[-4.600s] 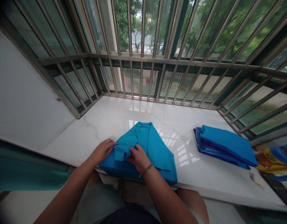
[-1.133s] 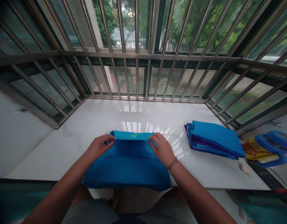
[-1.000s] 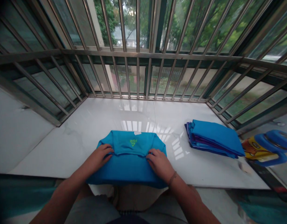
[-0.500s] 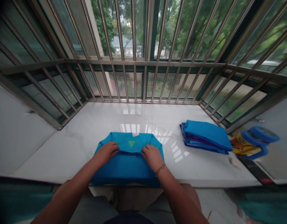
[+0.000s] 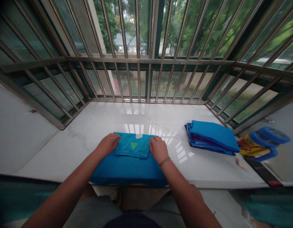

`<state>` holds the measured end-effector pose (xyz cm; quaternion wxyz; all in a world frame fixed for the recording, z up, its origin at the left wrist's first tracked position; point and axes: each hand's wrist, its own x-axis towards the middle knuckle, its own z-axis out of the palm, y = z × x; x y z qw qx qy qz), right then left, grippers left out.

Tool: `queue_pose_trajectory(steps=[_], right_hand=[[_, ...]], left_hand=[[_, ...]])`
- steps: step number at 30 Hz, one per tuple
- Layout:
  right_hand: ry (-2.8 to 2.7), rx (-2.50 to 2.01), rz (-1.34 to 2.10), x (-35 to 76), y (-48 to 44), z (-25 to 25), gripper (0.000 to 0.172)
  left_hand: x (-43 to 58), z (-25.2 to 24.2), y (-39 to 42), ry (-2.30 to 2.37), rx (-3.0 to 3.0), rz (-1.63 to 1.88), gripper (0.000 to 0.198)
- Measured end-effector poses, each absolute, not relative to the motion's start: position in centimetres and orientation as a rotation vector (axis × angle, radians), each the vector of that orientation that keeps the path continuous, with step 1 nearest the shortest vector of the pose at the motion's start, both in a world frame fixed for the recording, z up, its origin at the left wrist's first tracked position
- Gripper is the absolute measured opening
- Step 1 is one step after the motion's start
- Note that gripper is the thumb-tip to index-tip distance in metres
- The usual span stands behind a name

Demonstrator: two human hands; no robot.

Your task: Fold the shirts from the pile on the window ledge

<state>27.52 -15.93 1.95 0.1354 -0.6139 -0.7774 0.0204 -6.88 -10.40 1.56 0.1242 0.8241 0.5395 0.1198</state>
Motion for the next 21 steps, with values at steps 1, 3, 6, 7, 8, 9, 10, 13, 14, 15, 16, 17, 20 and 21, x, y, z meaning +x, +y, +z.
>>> queue_pose_trajectory(steps=[1,3,6,7,8,9,10,13,14,15,16,17,20,21], right_hand=[[-2.241,-1.843,0.077,27.7,-14.5,2.1,0.031],[-2.243,-1.948,0.156,28.2,-11.7,2.3,0.038],[-2.297,-1.974,0.287,29.4,-8.3,2.2,0.023],[-2.316,-1.954,0.31,29.8,-7.4,2.2,0.016],[-2.332,-1.932,0.327,30.1,-6.5,2.2,0.012],[-2.338,-1.913,0.332,30.4,-5.6,2.4,0.013],[-2.332,-1.901,0.325,30.6,-4.8,2.6,0.016],[-2.249,-1.887,0.237,31.0,-2.3,4.2,0.023],[-2.209,-1.88,0.193,31.1,-1.7,5.0,0.022],[-2.172,-1.867,0.147,31.2,-1.2,5.9,0.02],[-2.14,-1.849,0.103,31.3,-1.0,6.9,0.018],[-2.119,-1.824,0.063,31.5,-1.2,7.8,0.017],[-2.123,-1.72,-0.013,32.1,-4.0,9.5,0.019],[-2.143,-1.685,-0.023,32.2,-5.6,9.5,0.019]], left_hand=[[-6.8,1.8,-8.8,1.624,2.374,0.29,0.032],[-6.7,2.3,-5.7,1.679,2.318,0.155,0.039],[-6.8,2.9,-2.1,1.632,2.259,0.04,0.028],[-6.9,3.1,-1.1,1.608,2.246,0.009,0.02],[-6.9,3.3,-0.2,1.589,2.235,-0.013,0.016],[-6.9,3.6,0.7,1.58,2.229,-0.022,0.015],[-6.8,3.9,1.5,1.581,2.227,-0.015,0.015],[-6.4,5.5,4.0,1.633,2.254,0.092,0.01],[-6.2,6.2,4.7,1.658,2.272,0.15,0.009],[-6.1,7.0,5.1,1.682,2.292,0.213,0.011],[-6.1,7.8,5.4,1.7,2.313,0.274,0.014],[-6.2,8.5,5.3,1.714,2.331,0.329,0.017],[-7.3,9.2,2.7,1.663,2.421,0.484,0.021],[-8.0,8.7,1.1,1.614,2.464,0.535,0.021]])
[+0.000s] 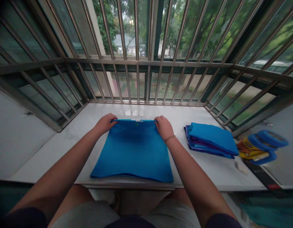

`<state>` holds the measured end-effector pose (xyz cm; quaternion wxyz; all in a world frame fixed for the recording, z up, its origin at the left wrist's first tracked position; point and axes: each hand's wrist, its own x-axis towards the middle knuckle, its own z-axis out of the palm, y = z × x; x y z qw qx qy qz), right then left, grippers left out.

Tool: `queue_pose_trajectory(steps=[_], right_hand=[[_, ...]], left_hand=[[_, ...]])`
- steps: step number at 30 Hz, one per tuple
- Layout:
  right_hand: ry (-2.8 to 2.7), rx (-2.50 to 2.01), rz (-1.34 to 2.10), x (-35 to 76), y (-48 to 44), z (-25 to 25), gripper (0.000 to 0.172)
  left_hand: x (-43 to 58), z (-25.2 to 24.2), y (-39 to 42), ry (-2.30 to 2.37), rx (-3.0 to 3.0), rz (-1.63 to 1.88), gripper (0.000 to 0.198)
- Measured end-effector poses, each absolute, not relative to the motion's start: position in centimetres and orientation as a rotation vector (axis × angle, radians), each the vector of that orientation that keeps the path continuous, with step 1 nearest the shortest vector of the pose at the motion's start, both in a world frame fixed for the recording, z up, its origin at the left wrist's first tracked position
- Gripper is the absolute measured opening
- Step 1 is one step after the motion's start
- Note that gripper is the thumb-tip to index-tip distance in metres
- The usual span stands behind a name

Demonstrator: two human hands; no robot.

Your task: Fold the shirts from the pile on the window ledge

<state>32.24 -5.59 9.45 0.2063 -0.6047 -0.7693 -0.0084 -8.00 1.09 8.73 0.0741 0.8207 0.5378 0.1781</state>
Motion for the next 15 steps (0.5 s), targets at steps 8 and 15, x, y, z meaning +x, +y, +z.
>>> queue_pose_trajectory(steps=[8,15], right_hand=[[-2.497,-1.645,0.028,32.9,-19.3,0.5,0.032],[-2.364,-1.603,0.029,29.8,-20.9,-1.0,0.048]], left_hand=[[-11.7,-0.6,-14.4,1.414,2.512,0.434,0.023],[-9.1,-0.5,-15.7,1.489,2.505,0.586,0.036]])
